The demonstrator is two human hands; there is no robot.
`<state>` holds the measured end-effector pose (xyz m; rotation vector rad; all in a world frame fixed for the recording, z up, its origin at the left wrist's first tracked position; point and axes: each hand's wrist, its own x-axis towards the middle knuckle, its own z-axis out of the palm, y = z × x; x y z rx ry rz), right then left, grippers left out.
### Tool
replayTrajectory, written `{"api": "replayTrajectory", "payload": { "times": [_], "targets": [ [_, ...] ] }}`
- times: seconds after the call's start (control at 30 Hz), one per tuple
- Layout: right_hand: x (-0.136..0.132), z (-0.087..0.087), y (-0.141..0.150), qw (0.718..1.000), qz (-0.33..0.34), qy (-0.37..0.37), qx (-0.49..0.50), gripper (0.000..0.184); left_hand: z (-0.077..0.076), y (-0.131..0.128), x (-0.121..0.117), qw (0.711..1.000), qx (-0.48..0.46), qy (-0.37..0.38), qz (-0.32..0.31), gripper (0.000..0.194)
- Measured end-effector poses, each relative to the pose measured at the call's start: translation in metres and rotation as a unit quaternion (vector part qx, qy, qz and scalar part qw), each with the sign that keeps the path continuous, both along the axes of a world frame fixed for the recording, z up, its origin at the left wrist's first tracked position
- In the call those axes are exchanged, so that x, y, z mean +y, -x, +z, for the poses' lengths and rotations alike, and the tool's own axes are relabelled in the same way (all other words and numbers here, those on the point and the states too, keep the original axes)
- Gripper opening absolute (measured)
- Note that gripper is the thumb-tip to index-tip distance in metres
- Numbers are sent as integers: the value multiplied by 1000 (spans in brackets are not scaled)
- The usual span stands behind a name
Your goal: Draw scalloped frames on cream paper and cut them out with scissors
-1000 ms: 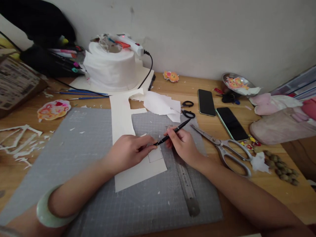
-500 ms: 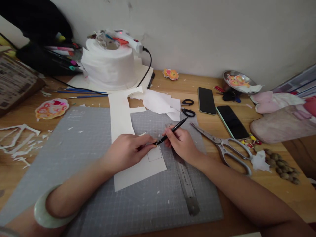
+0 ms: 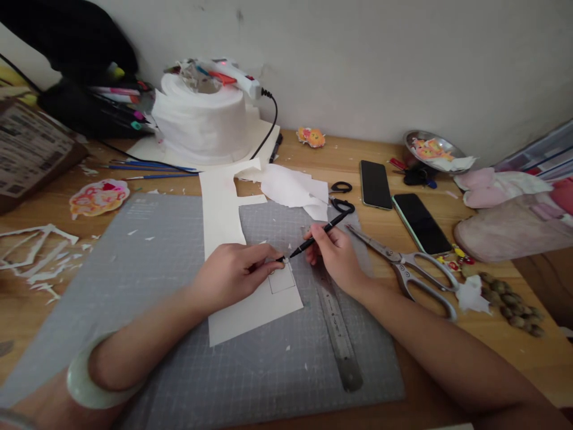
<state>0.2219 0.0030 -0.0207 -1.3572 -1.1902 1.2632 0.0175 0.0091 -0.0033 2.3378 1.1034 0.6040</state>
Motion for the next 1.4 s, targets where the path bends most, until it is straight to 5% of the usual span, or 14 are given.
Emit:
{"api": "replayTrajectory", "payload": {
  "times": [0.27,0.87,1.4],
  "targets": [
    [3,3,2,999,-17,19,19,45,1,-4,-1,997,-35,69,19,26],
    [3,-1,2,999,19,-5,-45,44,4,-11,-3,999,31,7,14,23],
    [54,23,13,942,248,-72,-215,37,4,-11,-1,999,51,0,-8,21]
  ]
}}
